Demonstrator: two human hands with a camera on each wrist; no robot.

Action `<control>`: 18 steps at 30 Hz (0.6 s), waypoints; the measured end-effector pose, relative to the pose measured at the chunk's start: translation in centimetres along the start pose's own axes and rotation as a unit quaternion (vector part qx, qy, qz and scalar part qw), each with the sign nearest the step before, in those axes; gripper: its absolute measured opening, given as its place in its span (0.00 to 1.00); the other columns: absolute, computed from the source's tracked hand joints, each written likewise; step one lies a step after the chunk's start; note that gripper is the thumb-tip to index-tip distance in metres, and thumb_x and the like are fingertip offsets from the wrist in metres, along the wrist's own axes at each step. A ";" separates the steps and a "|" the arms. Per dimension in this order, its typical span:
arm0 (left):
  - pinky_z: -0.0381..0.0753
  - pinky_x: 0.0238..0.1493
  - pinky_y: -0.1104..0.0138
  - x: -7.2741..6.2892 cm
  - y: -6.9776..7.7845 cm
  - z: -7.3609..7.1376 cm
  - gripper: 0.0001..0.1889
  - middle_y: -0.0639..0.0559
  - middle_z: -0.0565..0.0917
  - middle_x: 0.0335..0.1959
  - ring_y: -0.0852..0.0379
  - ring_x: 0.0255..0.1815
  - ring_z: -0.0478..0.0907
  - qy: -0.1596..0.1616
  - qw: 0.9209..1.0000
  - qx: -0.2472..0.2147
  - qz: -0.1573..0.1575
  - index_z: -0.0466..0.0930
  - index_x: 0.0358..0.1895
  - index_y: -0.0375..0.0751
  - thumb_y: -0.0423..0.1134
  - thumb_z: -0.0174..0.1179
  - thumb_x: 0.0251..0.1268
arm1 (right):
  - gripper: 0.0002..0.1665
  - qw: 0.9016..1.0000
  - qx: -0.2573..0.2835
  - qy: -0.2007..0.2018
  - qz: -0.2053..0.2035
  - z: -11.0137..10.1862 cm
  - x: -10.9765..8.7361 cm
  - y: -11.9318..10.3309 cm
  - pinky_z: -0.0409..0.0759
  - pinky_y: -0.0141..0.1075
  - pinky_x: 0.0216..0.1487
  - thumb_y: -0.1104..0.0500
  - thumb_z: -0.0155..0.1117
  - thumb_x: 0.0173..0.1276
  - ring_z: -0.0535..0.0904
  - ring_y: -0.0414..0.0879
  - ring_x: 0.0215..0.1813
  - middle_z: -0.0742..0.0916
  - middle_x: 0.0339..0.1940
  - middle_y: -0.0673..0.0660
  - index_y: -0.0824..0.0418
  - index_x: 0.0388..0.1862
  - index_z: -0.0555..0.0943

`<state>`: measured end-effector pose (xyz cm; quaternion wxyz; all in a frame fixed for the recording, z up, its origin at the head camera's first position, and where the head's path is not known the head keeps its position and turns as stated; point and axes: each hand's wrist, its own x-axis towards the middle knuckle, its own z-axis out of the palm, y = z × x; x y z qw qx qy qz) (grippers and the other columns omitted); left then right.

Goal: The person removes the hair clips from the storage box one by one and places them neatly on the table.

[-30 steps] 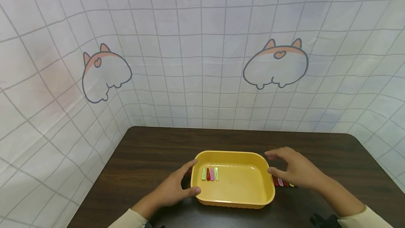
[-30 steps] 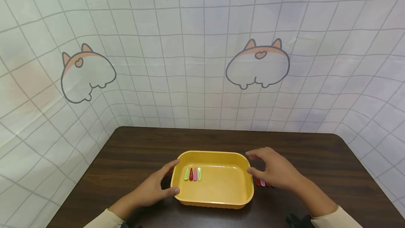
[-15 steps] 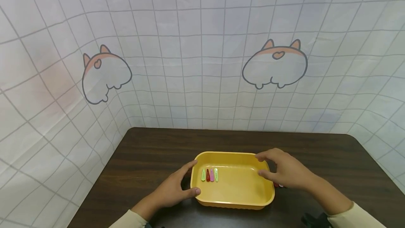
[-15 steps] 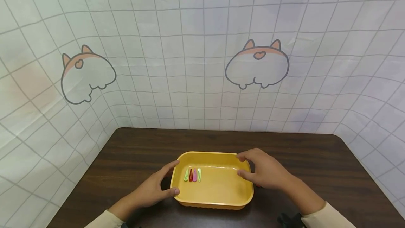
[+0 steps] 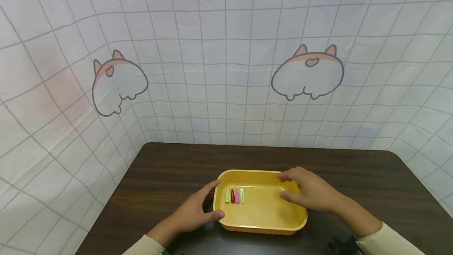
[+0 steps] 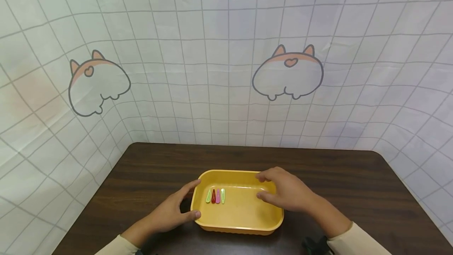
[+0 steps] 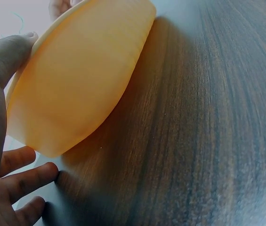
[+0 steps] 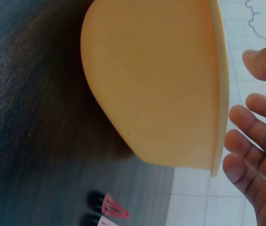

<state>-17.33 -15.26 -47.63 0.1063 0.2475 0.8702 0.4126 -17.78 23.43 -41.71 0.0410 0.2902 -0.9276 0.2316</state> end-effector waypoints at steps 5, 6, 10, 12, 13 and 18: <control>0.72 0.65 0.44 0.0 0.0 0.0 0.47 0.52 0.73 0.70 0.53 0.67 0.74 -0.001 1.000 0.003 -0.001 0.52 0.83 0.57 0.59 0.67 0.67 | 0.29 1.000 0.006 -0.005 -0.012 0.6 0.4 -0.3 0.81 0.48 0.53 0.42 0.73 0.68 0.80 0.44 0.52 0.85 0.52 0.46 0.58 0.60 0.84; 0.72 0.65 0.44 0.0 0.0 0.0 0.47 0.52 0.73 0.70 0.53 0.67 0.73 -0.001 1.000 0.003 -0.001 0.52 0.83 0.57 0.59 0.67 0.67 | 0.29 1.000 0.007 -0.007 -0.015 0.7 0.5 -0.4 0.81 0.48 0.54 0.42 0.73 0.68 0.80 0.44 0.52 0.85 0.52 0.46 0.58 0.60 0.84; 0.71 0.65 0.44 -0.1 0.0 -0.1 0.47 0.52 0.72 0.71 0.52 0.68 0.73 -0.001 1.000 0.002 -0.003 0.52 0.83 0.57 0.59 0.67 0.67 | 0.29 1.000 0.015 -0.014 -0.017 1.1 0.9 -0.6 0.80 0.48 0.55 0.42 0.72 0.68 0.80 0.44 0.53 0.86 0.53 0.45 0.58 0.60 0.84; 0.71 0.65 0.44 -0.1 0.0 -0.1 0.47 0.52 0.72 0.71 0.52 0.68 0.73 -0.001 1.000 0.002 -0.004 0.52 0.83 0.57 0.59 0.67 0.67 | 0.29 1.000 0.018 -0.018 -0.017 1.2 1.1 -0.7 0.80 0.48 0.55 0.41 0.72 0.69 0.80 0.44 0.54 0.85 0.53 0.45 0.58 0.60 0.83; 0.71 0.65 0.44 -0.1 0.0 -0.1 0.47 0.52 0.72 0.71 0.52 0.68 0.73 0.000 1.000 0.003 -0.004 0.52 0.83 0.58 0.59 0.67 0.67 | 0.29 1.000 0.018 -0.019 -0.017 1.3 1.2 -0.8 0.80 0.48 0.56 0.40 0.71 0.69 0.80 0.44 0.54 0.85 0.53 0.45 0.57 0.60 0.83; 0.71 0.65 0.44 0.0 -0.1 0.0 0.47 0.52 0.72 0.71 0.52 0.67 0.74 0.000 1.000 0.004 -0.003 0.52 0.83 0.59 0.60 0.67 0.66 | 0.29 0.999 0.016 -0.021 -0.019 1.7 1.6 -1.0 0.80 0.48 0.56 0.42 0.72 0.69 0.80 0.44 0.54 0.86 0.53 0.46 0.57 0.60 0.84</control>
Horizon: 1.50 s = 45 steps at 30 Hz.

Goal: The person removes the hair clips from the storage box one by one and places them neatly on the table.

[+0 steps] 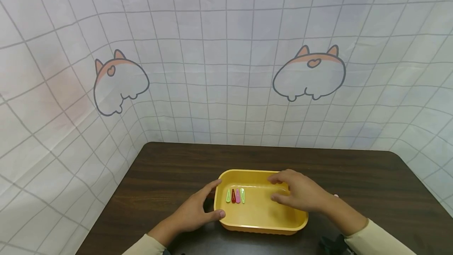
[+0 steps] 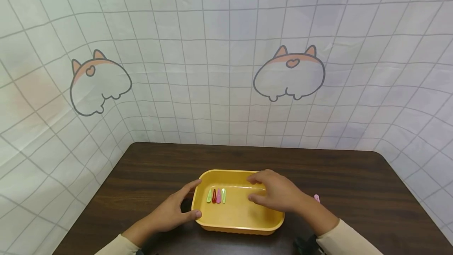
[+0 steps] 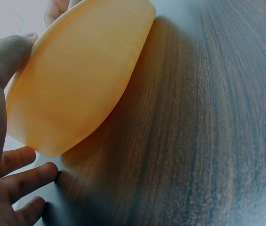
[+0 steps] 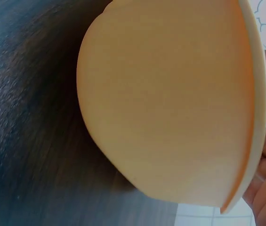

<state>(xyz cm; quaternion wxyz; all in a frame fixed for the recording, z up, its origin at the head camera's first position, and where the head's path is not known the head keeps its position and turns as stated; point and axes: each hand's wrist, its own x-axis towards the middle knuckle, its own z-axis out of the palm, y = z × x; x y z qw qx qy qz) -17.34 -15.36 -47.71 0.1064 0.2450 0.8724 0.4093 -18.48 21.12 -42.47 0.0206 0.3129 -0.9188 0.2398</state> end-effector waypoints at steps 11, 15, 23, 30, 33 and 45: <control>0.71 0.65 0.44 0.1 0.1 0.0 0.47 0.52 0.72 0.71 0.52 0.67 0.74 -0.001 1.000 0.000 0.001 0.52 0.83 0.58 0.60 0.68 0.66 | 0.28 1.000 -0.006 -0.002 -0.006 0.7 0.9 -0.5 0.80 0.48 0.56 0.44 0.74 0.67 0.80 0.43 0.53 0.86 0.53 0.46 0.58 0.60 0.84; 0.71 0.65 0.44 0.1 0.0 0.0 0.47 0.51 0.72 0.71 0.52 0.67 0.74 -0.002 1.000 -0.002 0.001 0.52 0.83 0.58 0.60 0.68 0.66 | 0.28 1.000 -0.008 -0.003 -0.008 0.9 1.1 -0.8 0.80 0.48 0.57 0.44 0.74 0.67 0.80 0.44 0.53 0.86 0.53 0.46 0.58 0.59 0.84; 0.72 0.64 0.44 0.0 -0.1 0.0 0.47 0.51 0.72 0.71 0.51 0.67 0.74 -0.002 1.000 -0.001 0.000 0.52 0.83 0.58 0.59 0.68 0.66 | 0.27 1.000 -0.013 -0.011 -0.014 1.4 1.8 -1.2 0.80 0.48 0.56 0.44 0.73 0.67 0.80 0.44 0.54 0.86 0.53 0.47 0.58 0.58 0.85; 0.73 0.63 0.45 0.0 -0.1 0.0 0.46 0.52 0.73 0.70 0.52 0.66 0.75 0.000 1.000 -0.003 0.003 0.52 0.83 0.58 0.59 0.68 0.67 | 0.26 0.999 -0.021 -0.019 -0.020 2.1 2.4 -1.5 0.79 0.47 0.58 0.44 0.73 0.68 0.80 0.44 0.55 0.87 0.54 0.47 0.58 0.58 0.85; 0.73 0.64 0.45 0.0 -0.1 0.0 0.46 0.52 0.73 0.70 0.52 0.66 0.75 0.000 1.000 -0.007 0.004 0.52 0.83 0.58 0.59 0.68 0.67 | 0.26 0.999 -0.028 -0.019 -0.024 2.4 2.7 -1.5 0.78 0.46 0.58 0.44 0.72 0.68 0.81 0.44 0.55 0.87 0.53 0.47 0.58 0.58 0.85; 0.73 0.63 0.46 0.1 -0.1 -0.1 0.45 0.54 0.73 0.70 0.53 0.66 0.74 -0.004 1.000 -0.008 0.005 0.52 0.83 0.59 0.59 0.67 0.68 | 0.26 0.998 -0.038 -0.045 -0.023 3.1 3.5 -1.9 0.79 0.45 0.57 0.43 0.71 0.68 0.81 0.44 0.55 0.87 0.53 0.47 0.56 0.58 0.85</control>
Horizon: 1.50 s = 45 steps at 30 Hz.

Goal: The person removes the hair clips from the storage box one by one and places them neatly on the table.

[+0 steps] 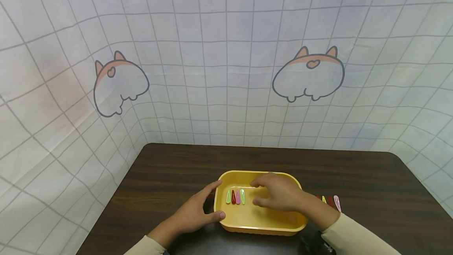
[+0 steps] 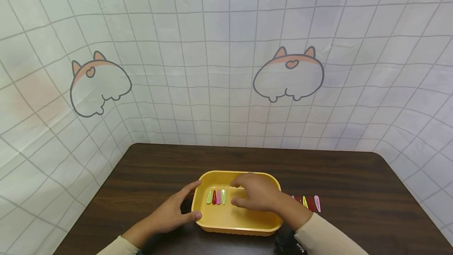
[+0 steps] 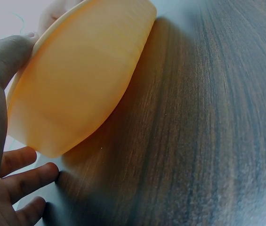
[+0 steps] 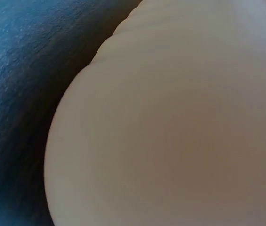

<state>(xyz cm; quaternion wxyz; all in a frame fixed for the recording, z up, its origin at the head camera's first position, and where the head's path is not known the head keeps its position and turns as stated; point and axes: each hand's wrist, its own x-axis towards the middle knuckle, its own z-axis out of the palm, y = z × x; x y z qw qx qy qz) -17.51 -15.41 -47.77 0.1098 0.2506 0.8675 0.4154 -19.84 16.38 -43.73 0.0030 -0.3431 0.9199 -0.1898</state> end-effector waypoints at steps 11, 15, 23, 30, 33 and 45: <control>0.73 0.64 0.46 0.0 0.1 0.0 0.46 0.52 0.72 0.71 0.52 0.67 0.74 0.001 1.000 0.000 0.004 0.52 0.83 0.57 0.59 0.66 0.68 | 0.26 1.000 0.019 -0.010 0.008 0.7 0.7 -0.2 0.77 0.47 0.61 0.44 0.72 0.67 0.80 0.47 0.60 0.86 0.55 0.49 0.58 0.57 0.86; 0.73 0.64 0.45 -0.1 0.1 0.0 0.46 0.52 0.72 0.71 0.51 0.68 0.73 0.000 1.000 -0.002 0.003 0.52 0.83 0.58 0.61 0.66 0.67 | 0.27 1.000 0.020 -0.013 0.010 0.9 0.8 -0.3 0.76 0.48 0.63 0.43 0.72 0.67 0.80 0.48 0.61 0.86 0.55 0.50 0.58 0.58 0.86; 0.73 0.64 0.45 -0.1 0.0 0.0 0.46 0.53 0.72 0.71 0.52 0.68 0.73 -0.004 1.000 -0.004 -0.001 0.52 0.83 0.59 0.62 0.66 0.67 | 0.28 1.000 0.021 -0.021 0.009 1.0 1.4 -1.0 0.75 0.49 0.64 0.44 0.72 0.66 0.79 0.50 0.61 0.86 0.55 0.51 0.60 0.58 0.85; 0.72 0.65 0.45 -0.1 0.0 0.0 0.46 0.52 0.72 0.71 0.52 0.69 0.72 -0.004 1.000 -0.008 0.000 0.52 0.83 0.59 0.61 0.66 0.68 | 0.28 1.000 0.007 -0.021 0.009 1.4 1.8 -1.1 0.76 0.47 0.63 0.44 0.73 0.65 0.79 0.49 0.60 0.86 0.54 0.50 0.59 0.57 0.85; 0.72 0.65 0.45 -0.1 0.0 0.0 0.46 0.53 0.72 0.71 0.52 0.69 0.72 -0.003 1.000 -0.005 -0.002 0.52 0.83 0.59 0.61 0.66 0.67 | 0.28 1.000 -0.001 -0.023 0.011 1.7 2.0 -1.1 0.77 0.46 0.60 0.44 0.74 0.63 0.79 0.48 0.58 0.86 0.53 0.50 0.59 0.57 0.85; 0.71 0.65 0.43 0.0 -0.1 0.1 0.46 0.52 0.72 0.71 0.51 0.68 0.72 0.001 1.000 0.002 -0.007 0.52 0.82 0.61 0.63 0.66 0.66 | 0.30 0.999 -0.017 -0.038 0.035 2.4 2.6 -0.9 0.78 0.42 0.50 0.44 0.74 0.61 0.76 0.42 0.46 0.84 0.45 0.47 0.57 0.58 0.84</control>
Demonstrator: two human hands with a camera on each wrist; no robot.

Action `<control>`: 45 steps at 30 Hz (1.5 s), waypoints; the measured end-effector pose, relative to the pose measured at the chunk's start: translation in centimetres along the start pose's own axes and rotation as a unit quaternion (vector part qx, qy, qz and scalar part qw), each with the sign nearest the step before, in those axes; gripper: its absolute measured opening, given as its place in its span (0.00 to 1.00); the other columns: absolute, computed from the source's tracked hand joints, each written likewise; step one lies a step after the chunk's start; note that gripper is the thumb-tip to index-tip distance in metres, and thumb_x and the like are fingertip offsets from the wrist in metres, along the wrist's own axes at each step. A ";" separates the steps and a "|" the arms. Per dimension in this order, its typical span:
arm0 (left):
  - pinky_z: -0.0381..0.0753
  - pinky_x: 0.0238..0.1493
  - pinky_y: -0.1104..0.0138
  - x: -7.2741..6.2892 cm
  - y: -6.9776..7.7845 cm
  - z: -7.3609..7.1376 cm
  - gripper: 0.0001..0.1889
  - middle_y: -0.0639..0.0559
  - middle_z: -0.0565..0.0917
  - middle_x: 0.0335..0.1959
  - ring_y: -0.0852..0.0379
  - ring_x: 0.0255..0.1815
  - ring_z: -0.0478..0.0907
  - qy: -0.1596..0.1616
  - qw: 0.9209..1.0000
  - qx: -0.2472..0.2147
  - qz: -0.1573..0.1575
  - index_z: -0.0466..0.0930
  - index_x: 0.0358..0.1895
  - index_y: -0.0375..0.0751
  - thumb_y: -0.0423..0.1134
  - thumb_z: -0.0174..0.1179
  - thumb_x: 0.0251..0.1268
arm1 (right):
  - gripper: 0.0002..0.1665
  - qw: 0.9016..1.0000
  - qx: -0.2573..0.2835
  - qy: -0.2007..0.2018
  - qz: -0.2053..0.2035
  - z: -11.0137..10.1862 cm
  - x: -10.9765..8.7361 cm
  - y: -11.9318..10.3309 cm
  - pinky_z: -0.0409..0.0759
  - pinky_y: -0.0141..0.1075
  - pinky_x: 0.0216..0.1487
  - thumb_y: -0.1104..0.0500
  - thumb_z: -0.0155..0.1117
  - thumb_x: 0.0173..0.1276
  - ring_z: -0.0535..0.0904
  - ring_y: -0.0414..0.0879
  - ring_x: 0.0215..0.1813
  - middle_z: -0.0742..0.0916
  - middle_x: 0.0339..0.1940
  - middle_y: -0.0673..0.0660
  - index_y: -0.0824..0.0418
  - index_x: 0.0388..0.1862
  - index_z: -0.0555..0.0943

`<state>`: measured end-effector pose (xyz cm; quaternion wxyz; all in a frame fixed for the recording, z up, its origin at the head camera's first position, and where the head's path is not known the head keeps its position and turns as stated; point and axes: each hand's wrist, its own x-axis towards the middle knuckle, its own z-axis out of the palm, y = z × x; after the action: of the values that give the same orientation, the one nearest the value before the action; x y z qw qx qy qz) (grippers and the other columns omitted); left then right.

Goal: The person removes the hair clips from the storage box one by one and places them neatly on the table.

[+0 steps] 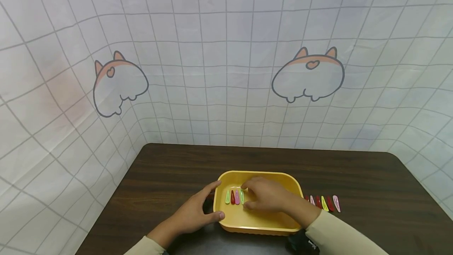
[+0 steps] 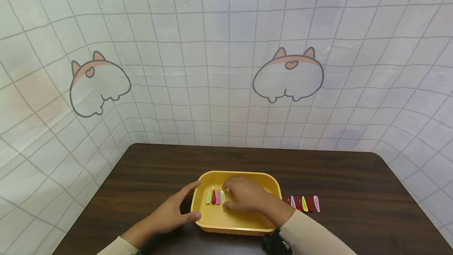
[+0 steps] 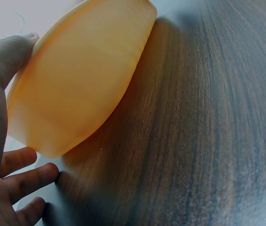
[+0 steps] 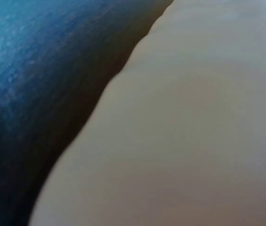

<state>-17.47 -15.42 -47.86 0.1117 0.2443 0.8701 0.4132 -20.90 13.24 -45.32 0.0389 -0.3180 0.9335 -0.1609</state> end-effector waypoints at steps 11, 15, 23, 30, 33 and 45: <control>0.71 0.65 0.43 0.0 0.0 0.0 0.46 0.52 0.73 0.70 0.51 0.68 0.73 0.005 1.000 0.006 -0.001 0.53 0.82 0.61 0.63 0.67 0.65 | 0.32 1.000 0.013 -0.019 0.009 0.5 0.2 0.1 0.76 0.41 0.45 0.43 0.75 0.61 0.74 0.41 0.40 0.79 0.35 0.43 0.56 0.60 0.82; 0.71 0.65 0.43 0.0 0.0 0.0 0.46 0.51 0.73 0.70 0.51 0.68 0.73 0.006 1.000 0.007 -0.001 0.53 0.82 0.61 0.63 0.67 0.65 | 0.33 0.999 0.015 -0.026 0.014 0.7 0.2 0.2 0.75 0.40 0.41 0.43 0.74 0.62 0.73 0.40 0.37 0.77 0.32 0.42 0.56 0.62 0.81; 0.71 0.65 0.44 0.0 0.0 0.0 0.46 0.52 0.73 0.70 0.52 0.68 0.73 0.005 1.000 0.002 0.002 0.53 0.82 0.59 0.61 0.67 0.66 | 0.33 0.999 0.023 -0.027 0.016 0.9 0.3 0.3 0.74 0.37 0.35 0.41 0.72 0.65 0.73 0.39 0.33 0.77 0.29 0.41 0.55 0.64 0.80; 0.71 0.65 0.43 0.0 0.2 0.0 0.47 0.51 0.73 0.70 0.51 0.68 0.73 0.006 1.000 0.004 0.000 0.54 0.82 0.58 0.62 0.67 0.65 | 0.33 0.999 0.030 -0.026 0.021 1.0 0.3 0.2 0.72 0.36 0.30 0.40 0.71 0.67 0.73 0.38 0.30 0.76 0.27 0.41 0.54 0.65 0.79; 0.71 0.65 0.43 -0.1 0.2 0.0 0.47 0.51 0.74 0.70 0.51 0.68 0.73 0.007 1.000 0.004 0.001 0.54 0.82 0.57 0.62 0.67 0.65 | 0.32 0.999 0.030 -0.022 0.021 1.1 0.3 0.2 0.72 0.36 0.29 0.40 0.71 0.67 0.73 0.37 0.29 0.76 0.26 0.41 0.53 0.65 0.80; 0.72 0.64 0.45 -0.2 0.1 0.1 0.46 0.51 0.74 0.70 0.52 0.68 0.73 0.009 1.000 0.007 0.004 0.53 0.82 0.58 0.62 0.66 0.66 | 0.29 0.999 0.021 -0.014 0.021 1.3 0.3 0.0 0.73 0.37 0.30 0.41 0.72 0.66 0.73 0.38 0.30 0.77 0.27 0.41 0.54 0.61 0.82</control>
<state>-17.29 -15.41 -47.82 0.1009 0.2451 0.8728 0.4099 -20.88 12.71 -46.54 0.0620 -0.3000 0.9357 -0.1749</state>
